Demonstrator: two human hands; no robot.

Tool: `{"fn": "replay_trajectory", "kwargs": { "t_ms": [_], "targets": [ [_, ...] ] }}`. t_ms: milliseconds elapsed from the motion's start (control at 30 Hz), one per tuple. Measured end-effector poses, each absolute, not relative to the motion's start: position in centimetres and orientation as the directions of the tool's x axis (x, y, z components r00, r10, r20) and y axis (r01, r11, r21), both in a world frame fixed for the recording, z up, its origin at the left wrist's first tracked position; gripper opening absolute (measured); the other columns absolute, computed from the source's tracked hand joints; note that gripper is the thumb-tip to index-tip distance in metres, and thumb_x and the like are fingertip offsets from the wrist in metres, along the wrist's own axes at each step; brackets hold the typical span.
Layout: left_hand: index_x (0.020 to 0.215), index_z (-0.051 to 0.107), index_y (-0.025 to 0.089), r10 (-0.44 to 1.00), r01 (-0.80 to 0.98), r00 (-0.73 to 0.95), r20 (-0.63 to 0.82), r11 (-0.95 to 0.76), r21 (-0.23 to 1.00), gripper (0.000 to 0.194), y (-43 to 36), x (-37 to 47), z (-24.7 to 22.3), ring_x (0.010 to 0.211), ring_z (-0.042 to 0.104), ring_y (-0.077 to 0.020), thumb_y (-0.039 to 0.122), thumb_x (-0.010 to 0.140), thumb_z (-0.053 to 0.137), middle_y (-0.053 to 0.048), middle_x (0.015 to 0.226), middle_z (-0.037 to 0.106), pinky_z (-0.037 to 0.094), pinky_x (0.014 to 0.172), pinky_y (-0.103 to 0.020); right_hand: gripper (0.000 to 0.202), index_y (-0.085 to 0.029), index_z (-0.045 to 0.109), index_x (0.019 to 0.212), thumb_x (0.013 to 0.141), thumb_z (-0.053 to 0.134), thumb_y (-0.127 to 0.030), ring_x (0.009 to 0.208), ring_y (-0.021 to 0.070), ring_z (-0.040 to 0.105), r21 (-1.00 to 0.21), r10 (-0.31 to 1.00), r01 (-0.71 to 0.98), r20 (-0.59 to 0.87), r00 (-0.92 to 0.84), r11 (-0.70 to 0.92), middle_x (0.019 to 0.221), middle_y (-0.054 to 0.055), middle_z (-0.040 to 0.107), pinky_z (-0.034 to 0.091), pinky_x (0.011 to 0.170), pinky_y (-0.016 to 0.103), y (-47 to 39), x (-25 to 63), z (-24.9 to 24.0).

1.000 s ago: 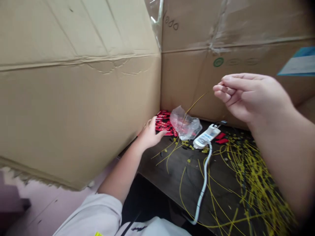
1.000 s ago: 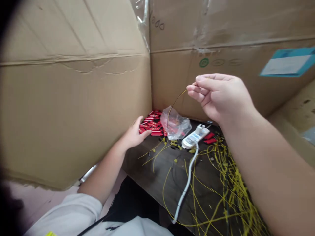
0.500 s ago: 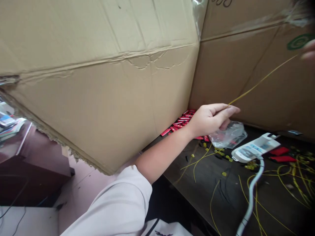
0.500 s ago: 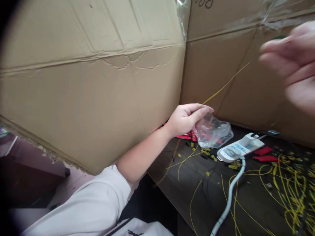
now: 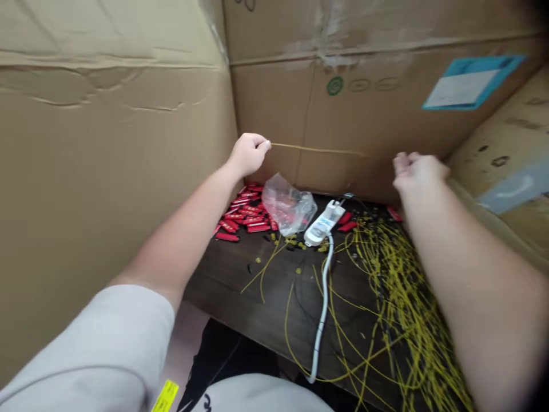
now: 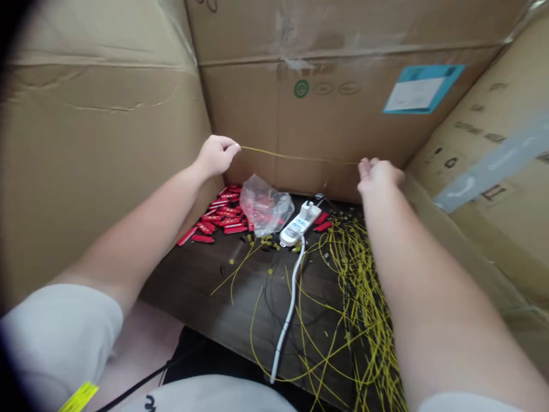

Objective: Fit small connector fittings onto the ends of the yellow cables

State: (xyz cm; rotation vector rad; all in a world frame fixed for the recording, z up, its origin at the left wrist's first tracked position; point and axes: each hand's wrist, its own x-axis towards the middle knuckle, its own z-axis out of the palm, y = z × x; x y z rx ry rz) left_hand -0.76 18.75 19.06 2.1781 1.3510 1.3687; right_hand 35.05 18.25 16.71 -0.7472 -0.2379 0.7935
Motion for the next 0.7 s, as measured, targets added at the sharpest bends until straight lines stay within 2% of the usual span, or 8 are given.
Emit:
{"fn": "replay_trajectory", "kwargs": {
  "t_ms": [67,133,233,500,600,700],
  "targets": [
    [0.073,0.067,0.010,0.793,0.709,0.181,0.581,-0.515,0.482,0.023,20.7,0.0,18.6,0.069,0.051,-0.0144,0.021,0.085,0.052,-0.004,0.062,0.056,0.042,0.075,-0.028,0.028,-0.011,0.047,0.093,0.087,0.026,0.006,0.075,0.0063,0.061,-0.747,0.657,-0.535,-0.177,0.733,0.395,0.095,0.005,0.054,0.055,0.061,0.019,19.1,35.9,14.9],
    [0.083,0.070,0.011,0.809,0.795,0.214,0.547,-0.470,0.384,0.024,22.2,0.8,18.1,0.080,0.056,-0.0178,0.024,0.086,0.050,-0.007,0.077,0.065,0.043,0.081,-0.030,0.022,-0.011,0.049,0.091,0.084,0.037,0.007,0.078,0.0083,0.064,-0.778,0.654,-0.525,-0.202,0.729,0.345,0.094,0.006,0.057,0.058,0.066,0.021,19.8,36.2,13.1],
    [0.094,0.072,0.018,0.847,0.868,0.238,0.475,-0.405,0.287,0.027,23.9,1.7,17.1,0.091,0.060,-0.0223,0.028,0.087,0.048,-0.008,0.094,0.069,0.044,0.085,-0.033,0.021,-0.010,0.052,0.094,0.081,0.047,0.006,0.080,0.0088,0.065,-0.857,0.657,-0.464,-0.218,0.721,0.225,0.097,0.006,0.059,0.059,0.071,0.020,20.2,36.7,10.9],
    [0.098,0.074,0.024,0.909,0.934,0.261,0.325,-0.324,0.154,0.028,27.4,3.6,11.9,0.096,0.061,-0.0264,0.030,0.086,0.049,-0.010,0.103,0.069,0.046,0.082,-0.036,0.024,-0.006,0.052,0.101,0.080,0.047,0.006,0.081,0.0111,0.066,-0.898,0.650,-0.440,-0.335,0.682,-0.001,0.095,0.009,0.060,0.059,0.071,0.021,19.7,38.7,7.3],
    [0.100,0.073,0.020,0.919,0.948,0.247,0.309,-0.295,0.120,0.027,27.5,4.1,10.6,0.105,0.056,-0.0305,0.029,0.085,0.052,-0.015,0.105,0.067,0.045,0.087,-0.041,0.027,-0.008,0.052,0.100,0.077,0.051,0.006,0.084,0.0131,0.065,-0.917,0.628,-0.398,-0.329,0.706,-0.032,0.099,0.010,0.059,0.060,0.071,0.023,19.6,39.3,6.7],
    [0.109,0.067,0.015,0.899,0.957,0.220,0.380,-0.274,0.095,0.032,26.7,4.5,10.3,0.116,0.046,-0.0365,0.027,0.083,0.053,-0.019,0.114,0.059,0.041,0.092,-0.049,0.034,-0.012,0.050,0.103,0.074,0.052,0.006,0.083,0.0121,0.064,-0.947,0.606,-0.319,-0.273,0.747,-0.033,0.106,0.009,0.056,0.061,0.068,0.025,19.7,39.8,6.6]
  ]
}}
